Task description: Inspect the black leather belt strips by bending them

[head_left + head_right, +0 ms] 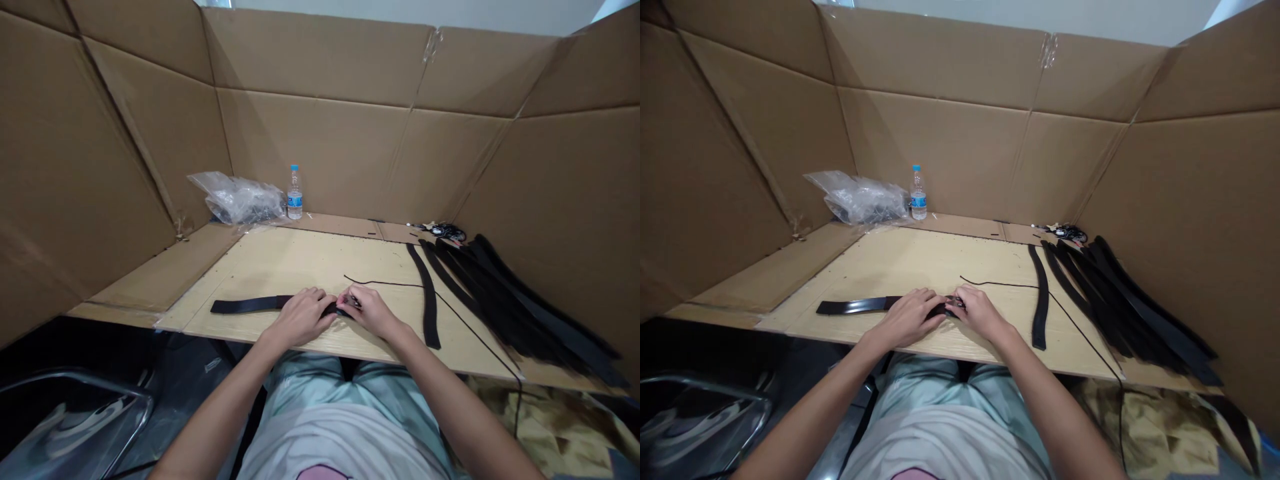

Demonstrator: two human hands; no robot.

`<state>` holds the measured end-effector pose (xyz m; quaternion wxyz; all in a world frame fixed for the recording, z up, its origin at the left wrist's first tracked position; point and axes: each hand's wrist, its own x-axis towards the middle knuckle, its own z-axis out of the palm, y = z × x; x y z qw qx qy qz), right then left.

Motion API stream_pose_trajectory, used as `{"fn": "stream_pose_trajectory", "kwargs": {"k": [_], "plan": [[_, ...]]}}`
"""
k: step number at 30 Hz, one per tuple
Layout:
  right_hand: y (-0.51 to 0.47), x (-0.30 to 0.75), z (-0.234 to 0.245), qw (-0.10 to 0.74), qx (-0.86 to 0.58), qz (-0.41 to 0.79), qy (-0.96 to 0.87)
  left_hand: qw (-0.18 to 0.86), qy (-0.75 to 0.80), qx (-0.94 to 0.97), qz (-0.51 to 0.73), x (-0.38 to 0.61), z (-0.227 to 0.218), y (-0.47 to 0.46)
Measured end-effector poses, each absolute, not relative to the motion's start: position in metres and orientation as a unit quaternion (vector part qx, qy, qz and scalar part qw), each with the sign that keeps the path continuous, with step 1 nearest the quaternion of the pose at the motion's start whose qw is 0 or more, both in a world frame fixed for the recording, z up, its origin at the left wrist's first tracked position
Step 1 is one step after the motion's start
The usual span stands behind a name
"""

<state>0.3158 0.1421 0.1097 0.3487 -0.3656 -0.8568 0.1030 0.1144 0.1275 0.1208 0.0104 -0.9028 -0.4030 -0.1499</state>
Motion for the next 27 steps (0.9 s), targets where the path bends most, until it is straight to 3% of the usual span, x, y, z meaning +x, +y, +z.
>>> {"fn": "stream_pose_trajectory", "kwargs": {"k": [4, 9, 12, 18, 27], "plan": [[0.132, 0.321, 0.123, 0.374, -0.410, 0.087, -0.827, 0.002, -0.398, -0.905, -0.152, 0.114, 0.122, 0.128], [0.108, 0.328, 0.128, 0.300, -0.518, 0.048, -0.800, 0.005, -0.398, -0.905, -0.148, 0.115, 0.124, 0.128], [0.099, 0.329, 0.116, 0.292, -0.491, 0.020, -0.820, 0.004, -0.398, -0.906, -0.147, 0.115, 0.124, 0.128], [0.096, 0.324, 0.097, 0.360, -0.437, -0.044, -0.823, -0.004, -0.398, -0.902, -0.164, 0.115, 0.120, 0.129], [0.097, 0.322, 0.095, 0.366, -0.455, -0.039, -0.811, -0.003, -0.397, -0.904, -0.159, 0.116, 0.121, 0.129]]}}
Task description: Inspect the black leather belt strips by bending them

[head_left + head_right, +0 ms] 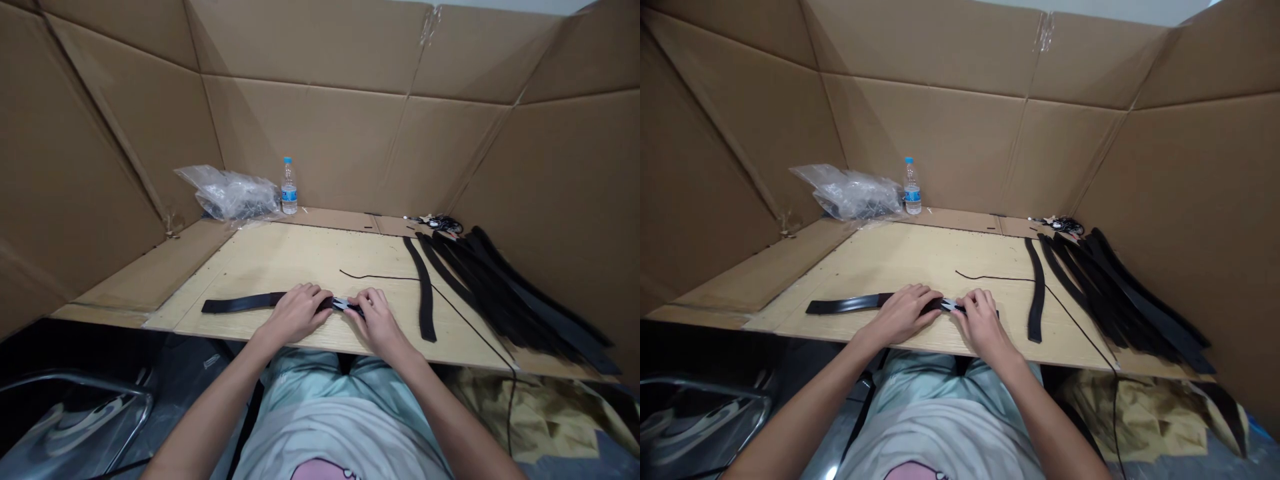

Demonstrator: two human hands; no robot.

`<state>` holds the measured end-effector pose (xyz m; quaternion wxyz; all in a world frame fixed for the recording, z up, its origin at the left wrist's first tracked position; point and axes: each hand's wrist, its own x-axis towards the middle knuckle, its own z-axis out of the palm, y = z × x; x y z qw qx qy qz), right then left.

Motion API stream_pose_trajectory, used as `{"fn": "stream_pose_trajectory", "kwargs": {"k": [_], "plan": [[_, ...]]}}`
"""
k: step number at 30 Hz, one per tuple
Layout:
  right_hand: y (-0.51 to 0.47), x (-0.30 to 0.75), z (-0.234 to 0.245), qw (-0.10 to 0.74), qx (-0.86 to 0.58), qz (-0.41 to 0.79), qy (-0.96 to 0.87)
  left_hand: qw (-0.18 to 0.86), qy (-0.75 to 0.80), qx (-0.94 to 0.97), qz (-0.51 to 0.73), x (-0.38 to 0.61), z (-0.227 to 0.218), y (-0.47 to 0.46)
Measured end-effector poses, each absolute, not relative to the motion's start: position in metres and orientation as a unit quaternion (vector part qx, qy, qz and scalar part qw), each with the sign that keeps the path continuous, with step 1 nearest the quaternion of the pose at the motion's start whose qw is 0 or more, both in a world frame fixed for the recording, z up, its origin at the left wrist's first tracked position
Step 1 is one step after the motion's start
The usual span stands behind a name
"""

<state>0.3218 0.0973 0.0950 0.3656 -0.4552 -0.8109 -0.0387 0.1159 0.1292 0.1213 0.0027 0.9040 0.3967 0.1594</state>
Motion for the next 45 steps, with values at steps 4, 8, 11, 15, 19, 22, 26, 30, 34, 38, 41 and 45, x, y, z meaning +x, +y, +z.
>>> {"fn": "stream_pose_trajectory", "kwargs": {"k": [4, 8, 11, 15, 19, 22, 26, 30, 34, 38, 41, 45], "plan": [[0.0974, 0.3229, 0.0950, 0.370, -0.459, -0.032, -0.808, 0.002, 0.399, 0.903, 0.159, 0.1161, 0.1227, 0.1285], [0.0978, 0.3234, 0.0959, 0.367, -0.450, -0.026, -0.814, 0.004, 0.399, 0.903, 0.159, 0.1160, 0.1221, 0.1284], [0.0976, 0.3237, 0.0962, 0.375, -0.447, -0.018, -0.812, 0.000, 0.398, 0.903, 0.160, 0.1160, 0.1212, 0.1288], [0.0974, 0.3235, 0.0958, 0.380, -0.444, -0.016, -0.811, 0.000, 0.401, 0.903, 0.157, 0.1162, 0.1210, 0.1289], [0.0971, 0.3230, 0.0955, 0.383, -0.439, -0.008, -0.813, 0.004, 0.400, 0.903, 0.158, 0.1162, 0.1214, 0.1289], [0.0962, 0.3231, 0.0960, 0.393, -0.435, 0.002, -0.810, 0.005, 0.400, 0.903, 0.155, 0.1161, 0.1215, 0.1290], [0.0955, 0.3236, 0.0965, 0.401, -0.439, 0.009, -0.804, 0.008, 0.399, 0.904, 0.156, 0.1164, 0.1220, 0.1289], [0.0967, 0.3236, 0.0959, 0.395, -0.433, 0.003, -0.810, 0.006, 0.399, 0.904, 0.156, 0.1169, 0.1225, 0.1288], [0.0976, 0.3236, 0.0952, 0.390, -0.429, -0.003, -0.815, 0.001, 0.397, 0.904, 0.159, 0.1166, 0.1212, 0.1293], [0.0975, 0.3240, 0.0943, 0.393, -0.423, -0.006, -0.817, -0.004, 0.392, 0.905, 0.165, 0.1156, 0.1188, 0.1301], [0.0982, 0.3243, 0.0940, 0.394, -0.423, 0.000, -0.816, -0.009, 0.390, 0.906, 0.167, 0.1152, 0.1180, 0.1305], [0.1010, 0.3244, 0.0942, 0.401, -0.428, 0.023, -0.810, -0.011, 0.387, 0.906, 0.170, 0.1152, 0.1175, 0.1310]]}}
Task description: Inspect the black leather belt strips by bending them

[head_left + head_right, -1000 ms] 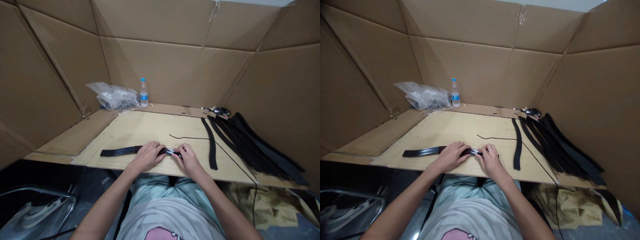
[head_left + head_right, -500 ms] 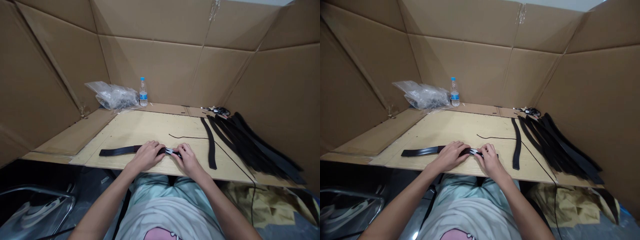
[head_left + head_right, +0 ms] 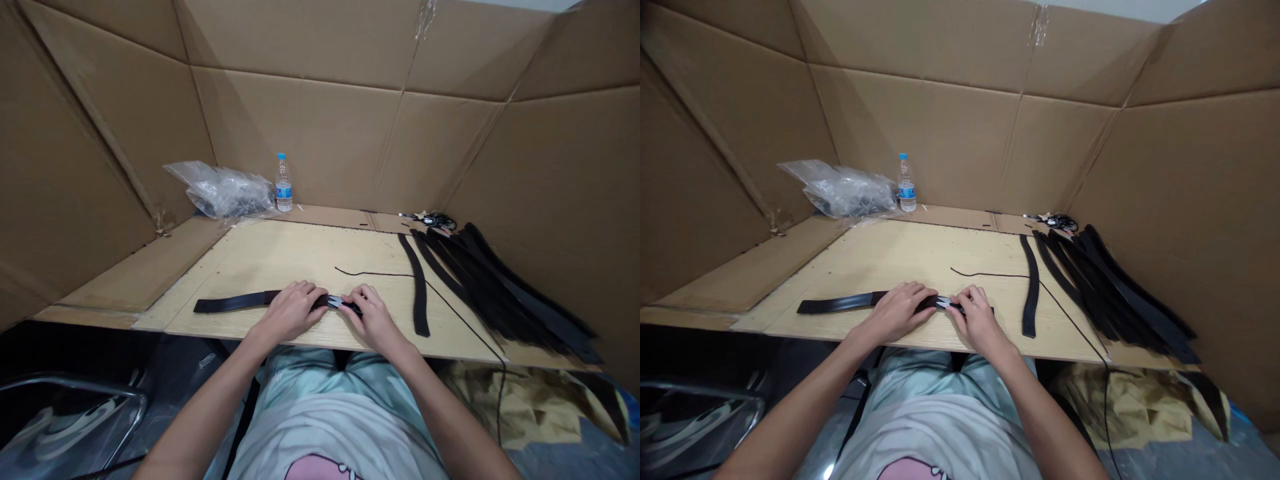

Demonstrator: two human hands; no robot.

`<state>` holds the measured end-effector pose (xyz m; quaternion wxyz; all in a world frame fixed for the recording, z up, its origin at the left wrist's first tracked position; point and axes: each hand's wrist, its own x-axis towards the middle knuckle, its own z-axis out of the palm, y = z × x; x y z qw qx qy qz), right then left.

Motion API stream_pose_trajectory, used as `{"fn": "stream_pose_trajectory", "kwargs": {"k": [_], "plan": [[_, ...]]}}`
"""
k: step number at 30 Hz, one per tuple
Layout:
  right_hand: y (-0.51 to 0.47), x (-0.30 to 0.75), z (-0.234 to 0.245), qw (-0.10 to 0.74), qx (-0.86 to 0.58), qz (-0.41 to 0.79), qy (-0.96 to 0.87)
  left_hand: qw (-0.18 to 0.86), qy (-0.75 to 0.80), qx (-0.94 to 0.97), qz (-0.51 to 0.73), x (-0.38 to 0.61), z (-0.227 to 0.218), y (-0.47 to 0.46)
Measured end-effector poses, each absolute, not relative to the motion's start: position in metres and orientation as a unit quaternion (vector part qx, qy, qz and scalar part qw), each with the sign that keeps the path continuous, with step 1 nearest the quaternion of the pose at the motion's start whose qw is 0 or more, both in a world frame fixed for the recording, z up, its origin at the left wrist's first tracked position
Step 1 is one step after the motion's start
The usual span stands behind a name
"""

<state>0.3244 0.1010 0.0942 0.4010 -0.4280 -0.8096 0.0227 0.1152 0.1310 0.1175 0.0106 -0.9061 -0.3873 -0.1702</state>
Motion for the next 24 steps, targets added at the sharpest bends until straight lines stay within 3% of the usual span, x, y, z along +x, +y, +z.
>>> {"fn": "stream_pose_trajectory", "kwargs": {"k": [24], "plan": [[0.1068, 0.3225, 0.0935, 0.393, -0.420, -0.011, -0.818, 0.011, -0.383, -0.904, -0.189, 0.1170, 0.1180, 0.1297]]}}
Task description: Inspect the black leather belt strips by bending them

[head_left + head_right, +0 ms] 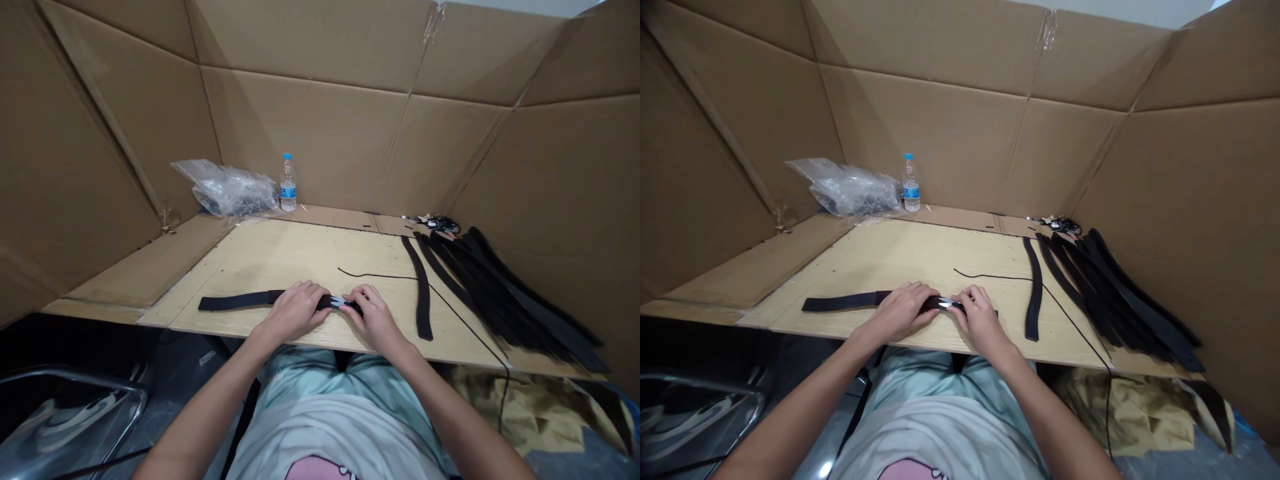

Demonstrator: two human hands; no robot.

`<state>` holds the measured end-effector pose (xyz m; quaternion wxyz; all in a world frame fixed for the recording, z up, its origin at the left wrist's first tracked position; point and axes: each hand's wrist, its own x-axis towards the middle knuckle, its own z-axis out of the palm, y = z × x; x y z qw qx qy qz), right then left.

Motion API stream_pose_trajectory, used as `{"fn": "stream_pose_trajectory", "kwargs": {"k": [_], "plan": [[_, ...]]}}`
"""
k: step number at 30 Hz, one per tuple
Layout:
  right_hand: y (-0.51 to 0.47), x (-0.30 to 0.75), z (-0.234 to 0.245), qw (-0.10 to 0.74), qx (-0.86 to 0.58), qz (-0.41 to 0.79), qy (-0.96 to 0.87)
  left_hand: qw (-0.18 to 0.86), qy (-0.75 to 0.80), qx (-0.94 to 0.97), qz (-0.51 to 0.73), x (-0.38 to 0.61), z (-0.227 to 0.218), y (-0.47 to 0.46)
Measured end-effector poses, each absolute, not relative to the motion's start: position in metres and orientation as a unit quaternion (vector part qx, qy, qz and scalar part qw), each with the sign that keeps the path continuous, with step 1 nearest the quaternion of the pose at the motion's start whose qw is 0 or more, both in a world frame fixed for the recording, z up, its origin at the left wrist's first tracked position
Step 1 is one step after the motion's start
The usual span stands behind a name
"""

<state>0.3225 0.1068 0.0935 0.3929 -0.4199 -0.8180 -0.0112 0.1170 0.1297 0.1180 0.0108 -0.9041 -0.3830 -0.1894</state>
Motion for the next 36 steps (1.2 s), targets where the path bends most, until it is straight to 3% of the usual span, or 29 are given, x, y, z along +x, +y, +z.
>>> {"fn": "stream_pose_trajectory", "kwargs": {"k": [11, 36], "plan": [[0.107, 0.325, 0.091, 0.431, -0.420, 0.016, -0.799, 0.000, -0.388, -0.902, -0.188, 0.116, 0.119, 0.130], [0.107, 0.321, 0.094, 0.383, -0.419, 0.020, -0.823, -0.048, -0.437, -0.880, -0.180, 0.116, 0.116, 0.128]]}}
